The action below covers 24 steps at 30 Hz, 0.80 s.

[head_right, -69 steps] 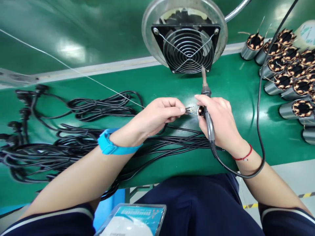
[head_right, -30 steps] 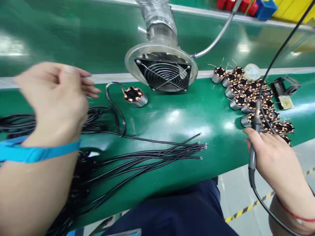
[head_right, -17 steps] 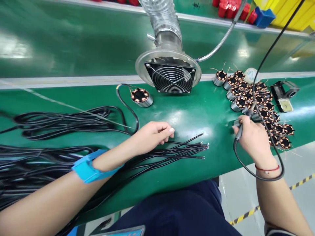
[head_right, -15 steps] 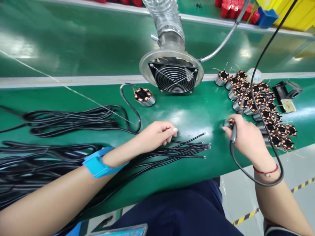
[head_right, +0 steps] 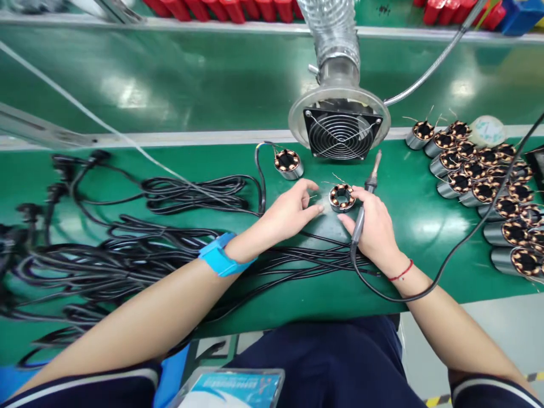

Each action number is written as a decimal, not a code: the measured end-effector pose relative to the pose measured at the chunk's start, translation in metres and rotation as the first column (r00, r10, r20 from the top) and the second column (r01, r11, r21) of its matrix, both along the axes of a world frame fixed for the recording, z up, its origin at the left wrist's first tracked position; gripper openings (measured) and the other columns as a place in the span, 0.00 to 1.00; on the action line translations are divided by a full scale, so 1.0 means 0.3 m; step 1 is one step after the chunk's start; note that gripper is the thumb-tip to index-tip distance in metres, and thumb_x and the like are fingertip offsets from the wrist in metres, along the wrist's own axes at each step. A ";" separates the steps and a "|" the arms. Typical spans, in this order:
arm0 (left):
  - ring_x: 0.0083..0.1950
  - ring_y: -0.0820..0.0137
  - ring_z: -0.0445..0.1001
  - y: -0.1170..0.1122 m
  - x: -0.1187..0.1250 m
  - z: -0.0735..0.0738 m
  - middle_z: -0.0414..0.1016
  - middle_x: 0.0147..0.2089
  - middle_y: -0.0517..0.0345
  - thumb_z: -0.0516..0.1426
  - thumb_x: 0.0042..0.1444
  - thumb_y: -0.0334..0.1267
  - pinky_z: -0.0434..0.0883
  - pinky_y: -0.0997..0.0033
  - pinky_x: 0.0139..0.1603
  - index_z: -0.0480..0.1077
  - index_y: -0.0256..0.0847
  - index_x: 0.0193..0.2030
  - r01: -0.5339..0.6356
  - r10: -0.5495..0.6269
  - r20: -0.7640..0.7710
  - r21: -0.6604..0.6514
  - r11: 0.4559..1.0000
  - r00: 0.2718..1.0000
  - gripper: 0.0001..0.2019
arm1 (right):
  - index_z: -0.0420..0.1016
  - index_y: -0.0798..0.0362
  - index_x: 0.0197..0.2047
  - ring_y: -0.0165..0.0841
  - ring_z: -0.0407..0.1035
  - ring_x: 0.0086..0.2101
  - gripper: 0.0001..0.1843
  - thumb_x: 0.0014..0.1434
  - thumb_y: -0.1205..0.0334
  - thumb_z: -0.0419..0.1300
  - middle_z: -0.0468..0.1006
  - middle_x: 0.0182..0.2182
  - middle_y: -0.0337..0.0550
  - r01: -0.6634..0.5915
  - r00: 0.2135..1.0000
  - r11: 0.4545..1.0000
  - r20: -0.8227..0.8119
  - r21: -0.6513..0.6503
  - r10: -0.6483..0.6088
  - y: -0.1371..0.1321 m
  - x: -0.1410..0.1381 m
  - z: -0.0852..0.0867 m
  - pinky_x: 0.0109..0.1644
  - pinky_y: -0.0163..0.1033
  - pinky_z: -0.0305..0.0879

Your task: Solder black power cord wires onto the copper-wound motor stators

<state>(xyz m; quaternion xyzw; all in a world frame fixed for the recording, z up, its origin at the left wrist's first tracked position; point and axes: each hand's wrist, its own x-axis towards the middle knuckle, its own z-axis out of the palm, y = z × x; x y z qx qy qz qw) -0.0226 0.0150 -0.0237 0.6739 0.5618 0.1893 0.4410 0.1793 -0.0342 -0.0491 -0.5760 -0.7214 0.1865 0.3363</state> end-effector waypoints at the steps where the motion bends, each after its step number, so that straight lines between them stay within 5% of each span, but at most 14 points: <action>1: 0.31 0.73 0.61 0.005 -0.008 0.001 0.63 0.30 0.63 0.58 0.55 0.34 0.58 0.71 0.35 0.70 0.37 0.42 0.052 -0.050 -0.061 0.042 0.998 0.997 0.08 | 0.60 0.47 0.53 0.46 0.70 0.53 0.25 0.57 0.49 0.63 0.74 0.53 0.51 0.052 0.999 0.999 -0.018 0.008 -0.051 -0.007 -0.009 -0.002 0.58 0.59 0.68; 4: 0.35 0.72 0.65 0.027 -0.029 0.013 0.68 0.33 0.58 0.56 0.57 0.34 0.60 0.70 0.38 0.71 0.36 0.31 0.119 -0.119 -0.035 0.022 0.993 0.992 0.06 | 0.59 0.48 0.55 0.46 0.69 0.54 0.28 0.56 0.49 0.64 0.72 0.53 0.52 0.157 0.984 0.987 -0.087 -0.019 -0.158 -0.014 -0.039 0.002 0.59 0.58 0.67; 8: 0.30 0.76 0.64 0.045 -0.042 0.040 0.72 0.30 0.59 0.56 0.57 0.37 0.59 0.75 0.33 0.73 0.35 0.31 0.064 -0.025 0.254 -0.146 0.987 0.967 0.09 | 0.56 0.48 0.56 0.47 0.67 0.56 0.32 0.53 0.52 0.65 0.69 0.56 0.53 0.173 0.970 0.981 -0.158 -0.093 -0.186 0.003 -0.094 0.001 0.60 0.58 0.66; 14: 0.19 0.83 0.44 0.020 -0.015 0.024 0.59 0.22 0.66 0.61 0.51 0.42 0.38 0.74 0.22 0.73 0.33 0.30 0.178 0.143 0.534 -0.504 0.845 0.833 0.11 | 0.57 0.47 0.54 0.47 0.72 0.49 0.28 0.54 0.53 0.65 0.74 0.51 0.50 -0.003 0.993 0.987 -0.118 -0.161 -0.016 -0.007 -0.059 0.014 0.53 0.58 0.70; 19: 0.19 0.85 0.47 -0.004 0.011 0.019 0.59 0.23 0.66 0.61 0.54 0.40 0.40 0.78 0.21 0.68 0.35 0.28 0.167 0.197 0.527 -0.563 0.809 0.826 0.11 | 0.55 0.47 0.57 0.45 0.70 0.55 0.28 0.58 0.56 0.64 0.72 0.55 0.52 -0.177 0.982 0.970 -0.094 -0.164 0.163 -0.042 0.036 0.038 0.57 0.58 0.67; 24: 0.19 0.84 0.48 -0.004 0.013 0.027 0.61 0.24 0.64 0.55 0.57 0.36 0.40 0.77 0.21 0.70 0.35 0.29 0.088 0.244 0.493 -0.557 0.826 0.835 0.09 | 0.55 0.47 0.59 0.46 0.69 0.55 0.30 0.58 0.56 0.64 0.71 0.56 0.53 -0.192 0.981 0.974 -0.051 -0.122 0.187 -0.055 0.035 0.039 0.58 0.59 0.67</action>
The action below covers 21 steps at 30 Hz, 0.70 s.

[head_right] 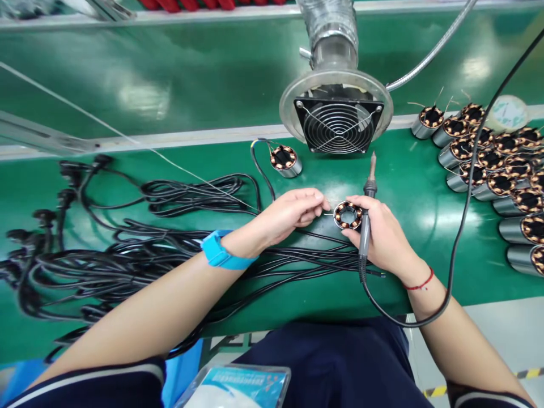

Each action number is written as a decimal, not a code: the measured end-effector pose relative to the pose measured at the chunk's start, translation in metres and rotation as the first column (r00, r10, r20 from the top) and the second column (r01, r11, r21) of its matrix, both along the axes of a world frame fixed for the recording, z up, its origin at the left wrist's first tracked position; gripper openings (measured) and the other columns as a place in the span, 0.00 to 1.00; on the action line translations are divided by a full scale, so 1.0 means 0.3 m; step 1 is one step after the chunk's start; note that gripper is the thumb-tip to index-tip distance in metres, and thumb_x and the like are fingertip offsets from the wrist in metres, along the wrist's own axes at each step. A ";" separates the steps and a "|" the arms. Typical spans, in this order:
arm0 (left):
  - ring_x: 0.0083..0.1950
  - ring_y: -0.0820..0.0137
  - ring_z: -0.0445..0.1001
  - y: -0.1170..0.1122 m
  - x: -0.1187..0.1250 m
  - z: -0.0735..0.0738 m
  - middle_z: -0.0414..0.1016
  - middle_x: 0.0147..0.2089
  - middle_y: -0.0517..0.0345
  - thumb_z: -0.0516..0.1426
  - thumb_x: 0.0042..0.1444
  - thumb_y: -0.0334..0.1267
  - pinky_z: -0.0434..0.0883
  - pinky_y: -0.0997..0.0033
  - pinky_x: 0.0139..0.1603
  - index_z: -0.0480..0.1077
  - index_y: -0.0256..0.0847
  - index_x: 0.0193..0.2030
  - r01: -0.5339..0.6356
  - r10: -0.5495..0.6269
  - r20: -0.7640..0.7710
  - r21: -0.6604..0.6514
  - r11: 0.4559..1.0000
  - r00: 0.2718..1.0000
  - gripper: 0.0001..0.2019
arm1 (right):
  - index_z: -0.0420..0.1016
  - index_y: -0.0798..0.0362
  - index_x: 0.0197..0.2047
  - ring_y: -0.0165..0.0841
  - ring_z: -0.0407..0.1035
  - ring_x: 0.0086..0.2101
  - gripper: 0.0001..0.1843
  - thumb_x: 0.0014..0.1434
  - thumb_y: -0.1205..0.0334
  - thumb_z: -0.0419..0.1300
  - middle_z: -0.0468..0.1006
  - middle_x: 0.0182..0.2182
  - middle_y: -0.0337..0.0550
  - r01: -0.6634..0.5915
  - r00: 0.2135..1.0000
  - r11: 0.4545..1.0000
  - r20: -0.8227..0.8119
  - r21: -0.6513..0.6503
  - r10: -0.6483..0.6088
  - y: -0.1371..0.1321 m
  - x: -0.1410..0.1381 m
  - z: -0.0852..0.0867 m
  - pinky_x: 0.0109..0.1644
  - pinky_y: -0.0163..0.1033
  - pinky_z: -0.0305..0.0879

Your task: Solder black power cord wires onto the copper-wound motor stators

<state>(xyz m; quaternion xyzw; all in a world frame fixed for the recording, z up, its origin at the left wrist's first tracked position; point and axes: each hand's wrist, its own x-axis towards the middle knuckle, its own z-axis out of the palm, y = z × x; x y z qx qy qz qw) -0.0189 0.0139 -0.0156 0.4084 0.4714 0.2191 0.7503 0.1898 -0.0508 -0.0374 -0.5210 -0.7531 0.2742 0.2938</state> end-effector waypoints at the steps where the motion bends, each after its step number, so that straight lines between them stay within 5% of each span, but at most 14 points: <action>1: 0.19 0.84 0.48 0.002 -0.002 -0.001 0.61 0.23 0.64 0.55 0.57 0.36 0.40 0.77 0.21 0.71 0.34 0.28 -0.011 0.011 0.003 0.006 1.000 1.000 0.09 | 0.55 0.47 0.59 0.47 0.69 0.55 0.31 0.57 0.56 0.64 0.72 0.56 0.53 0.015 1.000 1.000 0.015 0.019 -0.015 -0.002 -0.007 -0.002 0.58 0.59 0.68; 8: 0.20 0.84 0.51 0.009 -0.015 -0.017 0.64 0.24 0.62 0.62 0.50 0.42 0.41 0.76 0.22 0.74 0.33 0.31 0.083 -0.082 0.132 0.000 0.997 0.988 0.11 | 0.57 0.46 0.60 0.46 0.71 0.53 0.29 0.58 0.62 0.63 0.74 0.54 0.51 -0.037 0.998 0.994 0.051 0.099 0.032 0.000 -0.022 -0.006 0.55 0.57 0.71; 17: 0.17 0.83 0.48 0.014 -0.009 -0.008 0.58 0.21 0.65 0.56 0.57 0.57 0.39 0.76 0.19 0.67 0.36 0.26 0.049 -0.053 -0.025 -0.122 0.991 0.998 0.23 | 0.54 0.46 0.61 0.45 0.69 0.56 0.30 0.59 0.64 0.61 0.72 0.57 0.52 -0.130 0.991 0.985 -0.001 0.118 0.131 0.000 -0.003 -0.009 0.56 0.56 0.71; 21: 0.19 0.83 0.49 0.015 -0.011 -0.004 0.60 0.21 0.65 0.59 0.56 0.43 0.41 0.76 0.21 0.68 0.35 0.26 0.112 -0.116 -0.102 -0.048 0.993 0.988 0.14 | 0.53 0.45 0.62 0.43 0.68 0.58 0.31 0.59 0.66 0.60 0.71 0.58 0.52 -0.153 0.987 0.983 -0.035 0.102 0.158 -0.003 0.002 -0.010 0.57 0.56 0.70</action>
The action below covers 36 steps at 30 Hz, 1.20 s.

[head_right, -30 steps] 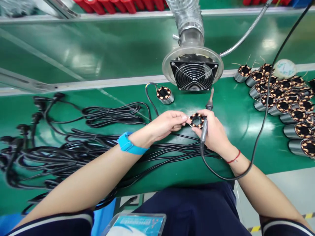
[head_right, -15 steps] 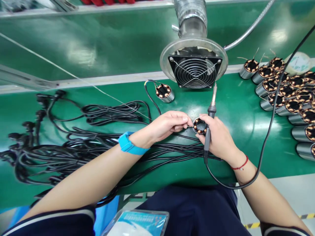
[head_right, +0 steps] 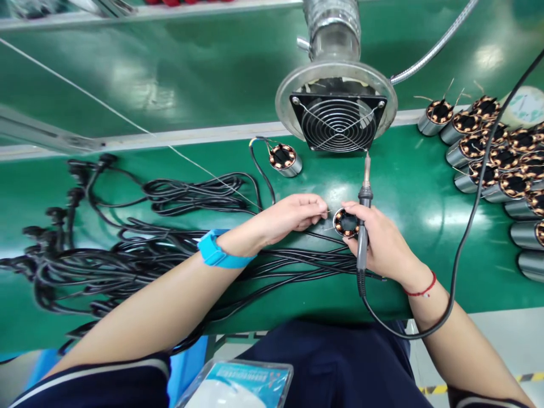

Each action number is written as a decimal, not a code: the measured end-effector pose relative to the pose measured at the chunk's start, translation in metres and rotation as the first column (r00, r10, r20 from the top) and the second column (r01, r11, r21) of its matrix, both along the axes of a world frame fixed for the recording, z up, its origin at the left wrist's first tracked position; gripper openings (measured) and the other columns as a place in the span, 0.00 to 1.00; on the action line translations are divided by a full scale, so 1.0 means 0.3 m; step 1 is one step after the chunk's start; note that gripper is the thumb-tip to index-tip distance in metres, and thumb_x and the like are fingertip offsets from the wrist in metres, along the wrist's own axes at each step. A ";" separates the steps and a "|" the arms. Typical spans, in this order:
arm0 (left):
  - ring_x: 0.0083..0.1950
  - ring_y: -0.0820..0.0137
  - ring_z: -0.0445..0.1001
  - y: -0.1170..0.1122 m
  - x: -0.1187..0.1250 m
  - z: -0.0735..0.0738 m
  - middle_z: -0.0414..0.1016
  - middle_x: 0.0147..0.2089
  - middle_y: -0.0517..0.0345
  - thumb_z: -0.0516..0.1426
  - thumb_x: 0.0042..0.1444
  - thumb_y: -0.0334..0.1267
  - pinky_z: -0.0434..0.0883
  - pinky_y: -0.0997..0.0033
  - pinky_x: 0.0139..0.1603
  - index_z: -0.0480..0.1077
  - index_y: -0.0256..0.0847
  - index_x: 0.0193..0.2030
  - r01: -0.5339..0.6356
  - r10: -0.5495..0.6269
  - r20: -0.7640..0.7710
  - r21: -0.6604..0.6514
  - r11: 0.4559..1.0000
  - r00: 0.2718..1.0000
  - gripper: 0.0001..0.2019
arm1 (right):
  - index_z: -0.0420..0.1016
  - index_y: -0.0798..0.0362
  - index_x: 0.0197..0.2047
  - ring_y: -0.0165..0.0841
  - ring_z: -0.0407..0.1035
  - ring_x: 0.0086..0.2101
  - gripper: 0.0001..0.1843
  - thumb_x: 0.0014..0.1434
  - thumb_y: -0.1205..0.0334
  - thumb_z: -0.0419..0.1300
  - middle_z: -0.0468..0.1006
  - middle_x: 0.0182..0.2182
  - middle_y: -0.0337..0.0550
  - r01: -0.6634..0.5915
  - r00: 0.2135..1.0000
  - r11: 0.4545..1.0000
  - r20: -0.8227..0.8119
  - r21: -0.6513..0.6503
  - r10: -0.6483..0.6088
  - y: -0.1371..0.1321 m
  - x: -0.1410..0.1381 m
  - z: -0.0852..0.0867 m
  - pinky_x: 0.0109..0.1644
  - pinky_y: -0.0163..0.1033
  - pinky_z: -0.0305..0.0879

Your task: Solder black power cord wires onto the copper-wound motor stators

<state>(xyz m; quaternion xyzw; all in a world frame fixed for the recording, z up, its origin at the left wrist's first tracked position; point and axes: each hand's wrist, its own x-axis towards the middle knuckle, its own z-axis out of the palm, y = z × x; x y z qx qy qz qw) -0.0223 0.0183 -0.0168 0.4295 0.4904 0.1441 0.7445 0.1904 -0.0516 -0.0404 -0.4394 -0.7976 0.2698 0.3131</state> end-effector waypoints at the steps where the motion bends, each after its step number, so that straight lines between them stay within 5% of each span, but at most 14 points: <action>1: 0.20 0.82 0.49 -0.001 0.000 0.001 0.60 0.21 0.65 0.59 0.55 0.40 0.42 0.76 0.21 0.68 0.35 0.26 0.022 -0.022 0.009 0.013 1.000 1.000 0.12 | 0.53 0.45 0.62 0.43 0.68 0.58 0.31 0.59 0.67 0.60 0.71 0.58 0.52 -0.001 1.000 1.000 -0.001 -0.007 0.001 -0.001 -0.001 0.001 0.58 0.56 0.70; 10: 0.20 0.83 0.48 -0.011 0.019 -0.010 0.58 0.22 0.66 0.58 0.57 0.46 0.43 0.76 0.22 0.67 0.36 0.27 -0.040 0.029 0.188 0.056 0.998 0.982 0.15 | 0.59 0.46 0.60 0.47 0.72 0.52 0.27 0.58 0.62 0.61 0.74 0.55 0.51 -0.013 0.993 1.000 0.116 -0.016 0.014 -0.004 -0.037 0.019 0.53 0.59 0.72; 15: 0.21 0.81 0.51 -0.006 -0.004 0.024 0.61 0.24 0.64 0.53 0.61 0.51 0.45 0.76 0.22 0.69 0.36 0.31 0.051 -0.058 0.065 0.104 0.993 0.996 0.18 | 0.57 0.49 0.62 0.48 0.72 0.51 0.30 0.58 0.62 0.61 0.74 0.54 0.54 0.073 0.990 0.997 0.118 -0.016 -0.071 -0.005 -0.027 0.021 0.52 0.58 0.72; 19: 0.25 0.79 0.57 -0.005 -0.015 0.048 0.65 0.25 0.63 0.57 0.57 0.39 0.55 0.77 0.28 0.70 0.36 0.28 0.235 -0.238 -0.009 0.211 0.949 0.971 0.10 | 0.56 0.48 0.63 0.47 0.71 0.52 0.31 0.59 0.62 0.61 0.73 0.55 0.53 0.091 0.990 0.996 0.111 -0.009 -0.090 -0.004 -0.020 0.019 0.53 0.57 0.72; 24: 0.34 0.74 0.67 -0.019 0.015 0.027 0.72 0.31 0.59 0.56 0.56 0.39 0.64 0.73 0.40 0.70 0.36 0.28 0.161 -0.198 0.058 0.387 0.908 0.978 0.10 | 0.57 0.45 0.62 0.47 0.71 0.51 0.29 0.59 0.63 0.60 0.74 0.54 0.49 0.074 0.991 0.997 0.114 0.009 -0.074 -0.003 -0.026 0.017 0.52 0.57 0.72; 28: 0.31 0.75 0.63 -0.029 0.013 0.016 0.66 0.29 0.61 0.54 0.59 0.43 0.63 0.74 0.35 0.69 0.36 0.36 0.152 -0.159 -0.025 0.464 0.873 0.987 0.10 | 0.57 0.47 0.62 0.47 0.70 0.53 0.29 0.59 0.63 0.60 0.73 0.55 0.51 0.093 0.990 0.996 0.106 0.007 -0.094 0.003 -0.017 0.019 0.54 0.58 0.71; 30: 0.32 0.74 0.64 -0.043 0.009 0.014 0.66 0.32 0.61 0.58 0.57 0.43 0.63 0.73 0.35 0.69 0.37 0.42 0.323 -0.259 -0.194 0.525 0.787 0.946 0.11 | 0.57 0.47 0.62 0.46 0.70 0.54 0.29 0.60 0.64 0.60 0.72 0.56 0.51 0.112 0.989 0.994 0.094 0.009 -0.113 0.010 -0.006 0.017 0.56 0.57 0.70; 33: 0.39 0.68 0.69 -0.076 0.017 0.011 0.69 0.46 0.53 0.61 0.56 0.40 0.66 0.68 0.40 0.70 0.38 0.46 0.681 -0.400 -0.555 0.531 0.505 0.729 0.12 | 0.57 0.46 0.62 0.45 0.67 0.58 0.28 0.60 0.64 0.58 0.71 0.58 0.50 0.111 0.990 0.994 0.082 0.023 -0.113 0.021 0.013 0.011 0.60 0.58 0.67; 35: 0.40 0.66 0.70 -0.094 0.028 0.011 0.70 0.49 0.51 0.57 0.60 0.38 0.65 0.67 0.40 0.70 0.38 0.45 0.790 -0.409 -0.678 0.491 0.368 0.611 0.09 | 0.56 0.46 0.63 0.44 0.62 0.63 0.27 0.61 0.65 0.57 0.69 0.60 0.50 0.100 0.994 0.995 0.041 0.003 -0.100 0.024 0.024 0.013 0.64 0.58 0.63; 36: 0.39 0.67 0.71 -0.098 0.032 0.014 0.70 0.47 0.52 0.55 0.61 0.38 0.65 0.68 0.39 0.70 0.38 0.43 0.801 -0.410 -0.689 0.488 0.346 0.597 0.07 | 0.55 0.46 0.63 0.43 0.59 0.64 0.28 0.62 0.65 0.56 0.68 0.62 0.50 0.096 0.995 0.995 -0.006 -0.013 -0.096 0.022 0.027 0.018 0.66 0.58 0.61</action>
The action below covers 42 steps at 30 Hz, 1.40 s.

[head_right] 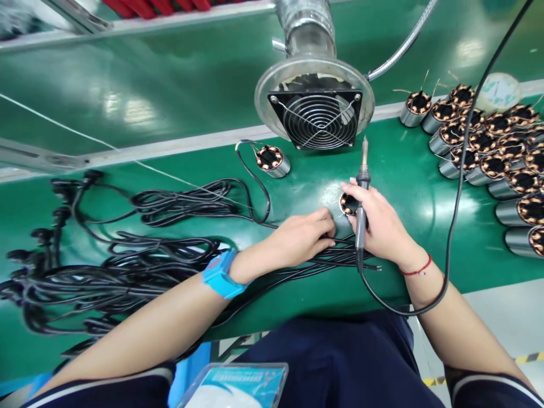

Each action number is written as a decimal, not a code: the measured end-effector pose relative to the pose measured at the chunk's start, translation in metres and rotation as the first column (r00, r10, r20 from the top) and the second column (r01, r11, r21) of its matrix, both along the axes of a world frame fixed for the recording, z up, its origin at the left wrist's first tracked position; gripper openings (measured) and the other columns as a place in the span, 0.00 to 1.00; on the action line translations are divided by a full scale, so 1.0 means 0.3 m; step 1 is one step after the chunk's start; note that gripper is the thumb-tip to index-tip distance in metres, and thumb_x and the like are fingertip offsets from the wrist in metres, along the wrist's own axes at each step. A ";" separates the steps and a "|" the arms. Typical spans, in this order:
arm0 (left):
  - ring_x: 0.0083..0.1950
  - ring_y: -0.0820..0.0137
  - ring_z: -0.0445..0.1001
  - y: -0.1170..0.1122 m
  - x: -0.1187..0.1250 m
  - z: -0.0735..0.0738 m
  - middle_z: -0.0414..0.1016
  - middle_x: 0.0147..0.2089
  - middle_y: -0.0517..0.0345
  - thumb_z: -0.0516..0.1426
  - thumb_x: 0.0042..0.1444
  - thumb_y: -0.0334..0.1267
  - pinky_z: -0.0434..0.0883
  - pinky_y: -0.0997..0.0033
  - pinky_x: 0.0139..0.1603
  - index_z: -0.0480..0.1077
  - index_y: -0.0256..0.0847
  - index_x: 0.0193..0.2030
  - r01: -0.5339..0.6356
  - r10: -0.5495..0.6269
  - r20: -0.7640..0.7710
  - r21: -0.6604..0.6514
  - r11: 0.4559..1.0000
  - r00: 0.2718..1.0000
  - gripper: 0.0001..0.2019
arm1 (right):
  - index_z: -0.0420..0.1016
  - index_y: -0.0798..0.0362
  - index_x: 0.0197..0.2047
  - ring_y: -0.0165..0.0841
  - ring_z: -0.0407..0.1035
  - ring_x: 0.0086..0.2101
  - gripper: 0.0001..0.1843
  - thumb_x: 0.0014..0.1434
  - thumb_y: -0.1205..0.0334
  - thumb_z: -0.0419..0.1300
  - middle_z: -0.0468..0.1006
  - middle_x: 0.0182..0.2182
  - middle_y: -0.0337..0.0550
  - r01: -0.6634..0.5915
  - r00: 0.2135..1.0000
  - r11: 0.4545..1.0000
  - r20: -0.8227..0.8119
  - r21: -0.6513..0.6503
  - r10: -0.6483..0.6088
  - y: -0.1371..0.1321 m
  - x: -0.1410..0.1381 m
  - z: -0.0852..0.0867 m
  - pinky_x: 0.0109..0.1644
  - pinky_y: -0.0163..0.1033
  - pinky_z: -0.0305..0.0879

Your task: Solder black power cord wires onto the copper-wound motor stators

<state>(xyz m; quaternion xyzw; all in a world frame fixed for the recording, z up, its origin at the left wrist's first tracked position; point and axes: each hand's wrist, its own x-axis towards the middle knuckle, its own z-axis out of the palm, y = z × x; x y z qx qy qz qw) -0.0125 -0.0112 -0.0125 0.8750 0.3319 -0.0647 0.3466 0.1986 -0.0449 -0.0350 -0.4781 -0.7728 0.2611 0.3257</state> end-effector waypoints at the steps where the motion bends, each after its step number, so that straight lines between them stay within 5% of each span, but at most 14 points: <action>1: 0.38 0.67 0.70 -0.001 0.002 0.005 0.71 0.44 0.53 0.54 0.62 0.37 0.64 0.68 0.38 0.70 0.38 0.41 -0.004 0.004 0.021 -0.010 1.000 1.000 0.06 | 0.54 0.46 0.63 0.42 0.58 0.65 0.28 0.62 0.65 0.56 0.66 0.63 0.50 0.009 0.998 1.000 -0.059 -0.006 -0.009 -0.003 0.002 0.008 0.68 0.58 0.59; 5: 0.34 0.73 0.68 0.020 -0.015 0.034 0.72 0.33 0.59 0.53 0.62 0.37 0.63 0.72 0.37 0.69 0.38 0.36 -0.163 0.217 0.260 -0.214 0.963 0.941 0.06 | 0.60 0.45 0.58 0.39 0.71 0.55 0.21 0.63 0.63 0.57 0.76 0.54 0.46 0.257 0.927 0.966 -0.288 0.023 -0.240 -0.023 -0.006 0.062 0.64 0.55 0.64; 9: 0.29 0.75 0.65 0.044 -0.044 0.040 0.71 0.30 0.61 0.54 0.59 0.40 0.61 0.75 0.31 0.72 0.37 0.37 -0.272 0.429 0.361 -0.411 0.870 0.828 0.09 | 0.64 0.46 0.52 0.35 0.78 0.37 0.12 0.65 0.61 0.55 0.82 0.38 0.40 0.484 0.759 0.875 -0.488 -0.018 -0.430 -0.033 -0.019 0.096 0.43 0.45 0.75; 13: 0.29 0.75 0.65 0.055 -0.054 0.031 0.71 0.28 0.60 0.56 0.55 0.42 0.62 0.75 0.31 0.72 0.36 0.36 -0.320 0.538 0.371 -0.508 0.800 0.757 0.11 | 0.66 0.45 0.49 0.30 0.77 0.30 0.14 0.61 0.65 0.60 0.82 0.35 0.36 0.448 0.695 0.891 -0.598 -0.075 -0.400 -0.035 -0.016 0.083 0.35 0.37 0.74; 18: 0.30 0.75 0.65 0.059 -0.053 0.027 0.70 0.27 0.62 0.57 0.54 0.42 0.62 0.75 0.33 0.72 0.37 0.33 -0.339 0.577 0.392 -0.527 0.779 0.716 0.10 | 0.67 0.45 0.51 0.28 0.76 0.29 0.16 0.60 0.65 0.59 0.82 0.34 0.35 0.398 0.588 0.902 -0.709 -0.165 -0.389 -0.045 -0.010 0.056 0.30 0.34 0.73; 23: 0.29 0.76 0.64 0.057 -0.050 0.013 0.68 0.28 0.62 0.60 0.49 0.42 0.62 0.76 0.32 0.69 0.37 0.33 -0.367 0.643 0.392 -0.579 0.728 0.658 0.10 | 0.65 0.44 0.52 0.27 0.78 0.30 0.21 0.58 0.69 0.61 0.82 0.37 0.35 0.382 0.597 0.905 -0.698 -0.187 -0.396 -0.057 -0.023 0.047 0.31 0.32 0.75; 32: 0.27 0.78 0.56 0.036 -0.048 0.012 0.61 0.27 0.65 0.60 0.53 0.36 0.56 0.77 0.28 0.68 0.38 0.32 -0.307 0.472 0.355 -0.430 0.849 0.807 0.06 | 0.65 0.47 0.48 0.23 0.75 0.26 0.21 0.52 0.69 0.64 0.81 0.31 0.31 0.280 0.402 0.864 -0.767 -0.417 -0.500 -0.044 -0.052 0.077 0.29 0.27 0.72; 35: 0.27 0.78 0.58 0.033 -0.037 0.029 0.61 0.26 0.65 0.62 0.52 0.41 0.57 0.77 0.27 0.67 0.38 0.34 -0.320 0.640 0.404 -0.619 0.717 0.654 0.10 | 0.67 0.49 0.47 0.22 0.74 0.28 0.20 0.51 0.69 0.63 0.81 0.29 0.32 0.219 0.405 0.861 -0.760 -0.459 -0.508 -0.044 -0.070 0.096 0.30 0.26 0.70; 39: 0.25 0.78 0.61 0.025 -0.016 0.063 0.63 0.25 0.64 0.60 0.53 0.43 0.60 0.77 0.24 0.65 0.38 0.33 -0.130 0.841 0.392 -0.876 0.465 0.373 0.11 | 0.64 0.47 0.49 0.23 0.73 0.27 0.21 0.53 0.68 0.64 0.80 0.30 0.31 0.083 0.527 0.889 -0.737 -0.451 -0.423 -0.045 -0.128 0.110 0.28 0.28 0.70; 42: 0.24 0.79 0.63 0.016 -0.006 0.076 0.64 0.24 0.64 0.61 0.52 0.36 0.61 0.79 0.25 0.65 0.38 0.33 -0.070 0.875 0.389 -0.903 0.424 0.287 0.08 | 0.62 0.44 0.51 0.23 0.72 0.27 0.24 0.54 0.68 0.65 0.78 0.32 0.30 0.058 0.622 0.924 -0.710 -0.378 -0.330 -0.045 -0.178 0.114 0.28 0.28 0.71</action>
